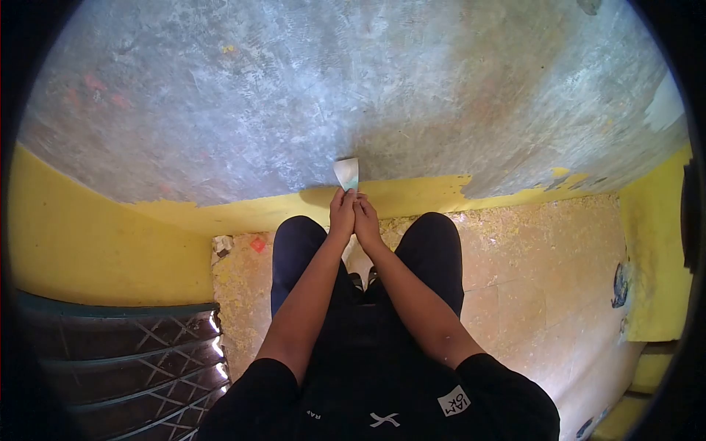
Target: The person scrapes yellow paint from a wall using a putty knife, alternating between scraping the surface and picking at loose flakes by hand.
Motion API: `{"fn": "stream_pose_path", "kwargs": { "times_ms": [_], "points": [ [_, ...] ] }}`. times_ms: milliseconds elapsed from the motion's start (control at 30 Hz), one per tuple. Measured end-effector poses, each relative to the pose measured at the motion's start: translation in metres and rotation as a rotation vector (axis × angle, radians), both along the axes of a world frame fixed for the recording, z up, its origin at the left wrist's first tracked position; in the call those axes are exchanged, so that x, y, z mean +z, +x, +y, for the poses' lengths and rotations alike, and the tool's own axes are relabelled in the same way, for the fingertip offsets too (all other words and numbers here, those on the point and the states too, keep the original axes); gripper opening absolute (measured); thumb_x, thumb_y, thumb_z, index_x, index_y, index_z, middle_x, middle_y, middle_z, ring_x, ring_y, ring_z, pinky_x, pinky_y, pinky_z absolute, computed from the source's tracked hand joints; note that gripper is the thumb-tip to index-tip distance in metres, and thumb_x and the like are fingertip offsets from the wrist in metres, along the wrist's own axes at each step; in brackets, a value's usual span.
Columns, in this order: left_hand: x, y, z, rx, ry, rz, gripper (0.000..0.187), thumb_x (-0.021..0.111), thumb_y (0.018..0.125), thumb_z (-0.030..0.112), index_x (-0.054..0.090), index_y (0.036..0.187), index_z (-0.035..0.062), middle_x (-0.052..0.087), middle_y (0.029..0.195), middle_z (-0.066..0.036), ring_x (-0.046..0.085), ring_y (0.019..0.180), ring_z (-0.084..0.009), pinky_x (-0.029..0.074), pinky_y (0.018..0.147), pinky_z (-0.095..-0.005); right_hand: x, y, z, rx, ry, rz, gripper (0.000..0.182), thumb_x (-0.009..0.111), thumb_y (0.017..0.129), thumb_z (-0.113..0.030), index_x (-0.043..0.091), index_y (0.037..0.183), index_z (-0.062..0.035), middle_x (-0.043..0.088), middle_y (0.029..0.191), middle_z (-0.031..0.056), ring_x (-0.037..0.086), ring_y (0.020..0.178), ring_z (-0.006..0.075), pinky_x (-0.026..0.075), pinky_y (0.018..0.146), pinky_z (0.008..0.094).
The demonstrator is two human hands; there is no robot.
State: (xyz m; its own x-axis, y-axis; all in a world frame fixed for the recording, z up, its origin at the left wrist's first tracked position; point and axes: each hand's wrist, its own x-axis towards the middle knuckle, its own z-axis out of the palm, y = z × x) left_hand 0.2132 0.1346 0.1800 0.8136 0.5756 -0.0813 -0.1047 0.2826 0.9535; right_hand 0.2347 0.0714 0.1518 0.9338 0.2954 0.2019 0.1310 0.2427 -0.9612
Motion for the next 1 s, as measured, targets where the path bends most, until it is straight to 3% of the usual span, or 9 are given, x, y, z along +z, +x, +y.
{"fn": "stream_pose_path", "kwargs": {
  "times_ms": [67, 100, 167, 267, 400, 633, 700, 867, 1000],
  "points": [
    [-0.026, 0.007, 0.011, 0.004, -0.040, -0.005, 0.023, 0.050, 0.099, 0.019, 0.060, 0.105, -0.0007, 0.062, 0.092, -0.006, 0.058, 0.083, -0.0135, 0.048, 0.077, -0.0279, -0.015, 0.010, -0.001, 0.244, -0.061, 0.597, 0.029, 0.047, 0.100, -0.025, 0.059, 0.091, 0.0005, 0.062, 0.081, 0.0114, 0.058, 0.068, 0.0197, 0.047, 0.062, 0.0334],
    [-0.039, 0.009, 0.015, 0.014, -0.123, 0.097, 0.022, 0.050, 0.099, 0.019, 0.060, 0.102, -0.0005, 0.062, 0.091, -0.007, 0.057, 0.082, -0.0143, 0.047, 0.076, -0.0283, -0.020, 0.011, 0.001, 0.245, -0.067, 0.606, 0.029, 0.047, 0.100, -0.025, 0.059, 0.091, 0.0005, 0.062, 0.081, 0.0114, 0.058, 0.068, 0.0197, 0.047, 0.062, 0.0334],
    [-0.067, 0.004, 0.020, 0.027, -0.219, 0.224, 0.022, 0.050, 0.099, 0.019, 0.061, 0.099, -0.0003, 0.061, 0.089, -0.007, 0.057, 0.081, -0.0150, 0.047, 0.076, -0.0288, -0.034, 0.007, 0.004, 0.219, -0.341, 0.575, 0.030, 0.050, 0.097, -0.027, 0.059, 0.093, 0.0013, 0.059, 0.073, 0.0120, 0.057, 0.064, 0.0242, 0.047, 0.060, 0.0388],
    [-0.093, 0.002, 0.024, -0.033, -0.030, 0.404, 0.023, 0.052, 0.097, 0.020, 0.061, 0.089, 0.0012, 0.061, 0.083, -0.008, 0.057, 0.075, -0.0173, 0.046, 0.069, -0.0319, -0.062, 0.006, 0.009, 0.118, -0.371, 0.571, 0.027, 0.050, 0.095, -0.024, 0.058, 0.092, 0.0015, 0.059, 0.073, 0.0138, 0.058, 0.065, 0.0234, 0.046, 0.060, 0.0381],
    [-0.114, 0.002, 0.017, -0.016, -0.112, 0.377, 0.021, 0.053, 0.097, 0.020, 0.061, 0.088, 0.0020, 0.059, 0.079, -0.008, 0.056, 0.070, -0.0175, 0.046, 0.065, -0.0337, -0.085, -0.003, 0.007, 0.036, -0.266, 0.435, 0.025, 0.048, 0.095, -0.021, 0.057, 0.091, 0.0021, 0.059, 0.073, 0.0160, 0.058, 0.065, 0.0233, 0.046, 0.060, 0.0385],
    [-0.109, 0.020, 0.020, -0.069, -0.255, 0.460, 0.022, 0.051, 0.097, 0.021, 0.062, 0.093, 0.0020, 0.060, 0.081, -0.009, 0.058, 0.070, -0.0203, 0.048, 0.066, -0.0371, -0.080, 0.015, 0.008, 0.058, -0.385, 0.523, 0.029, 0.047, 0.095, -0.022, 0.056, 0.090, 0.0044, 0.058, 0.070, 0.0169, 0.059, 0.062, 0.0261, 0.046, 0.061, 0.0396],
    [-0.104, 0.023, 0.021, -0.064, -0.505, 0.469, 0.022, 0.055, 0.096, 0.019, 0.058, 0.082, 0.0023, 0.056, 0.077, -0.006, 0.053, 0.068, -0.0174, 0.046, 0.063, -0.0347, -0.075, 0.018, 0.008, 0.076, -0.445, 0.598, 0.030, 0.047, 0.095, -0.023, 0.056, 0.091, 0.0053, 0.059, 0.070, 0.0178, 0.060, 0.062, 0.0270, 0.046, 0.062, 0.0401],
    [-0.095, 0.020, 0.026, -0.090, -0.481, 0.342, 0.017, 0.054, 0.098, 0.020, 0.058, 0.092, 0.0038, 0.057, 0.083, -0.005, 0.055, 0.074, -0.0161, 0.048, 0.067, -0.0322, -0.081, 0.013, 0.013, -0.080, -0.656, 0.124, 0.032, 0.048, 0.095, -0.022, 0.059, 0.102, 0.0064, 0.063, 0.076, 0.0231, 0.063, 0.067, 0.0309, 0.047, 0.063, 0.0416],
    [-0.056, 0.015, 0.015, -0.110, -0.391, 0.176, 0.018, 0.055, 0.099, 0.022, 0.058, 0.096, 0.0048, 0.056, 0.083, -0.003, 0.056, 0.075, -0.0142, 0.049, 0.071, -0.0296, -0.040, 0.010, 0.008, -0.106, -0.481, 0.098, 0.033, 0.049, 0.095, -0.024, 0.060, 0.104, 0.0052, 0.063, 0.076, 0.0244, 0.064, 0.070, 0.0341, 0.047, 0.064, 0.0421]
  ]
}}
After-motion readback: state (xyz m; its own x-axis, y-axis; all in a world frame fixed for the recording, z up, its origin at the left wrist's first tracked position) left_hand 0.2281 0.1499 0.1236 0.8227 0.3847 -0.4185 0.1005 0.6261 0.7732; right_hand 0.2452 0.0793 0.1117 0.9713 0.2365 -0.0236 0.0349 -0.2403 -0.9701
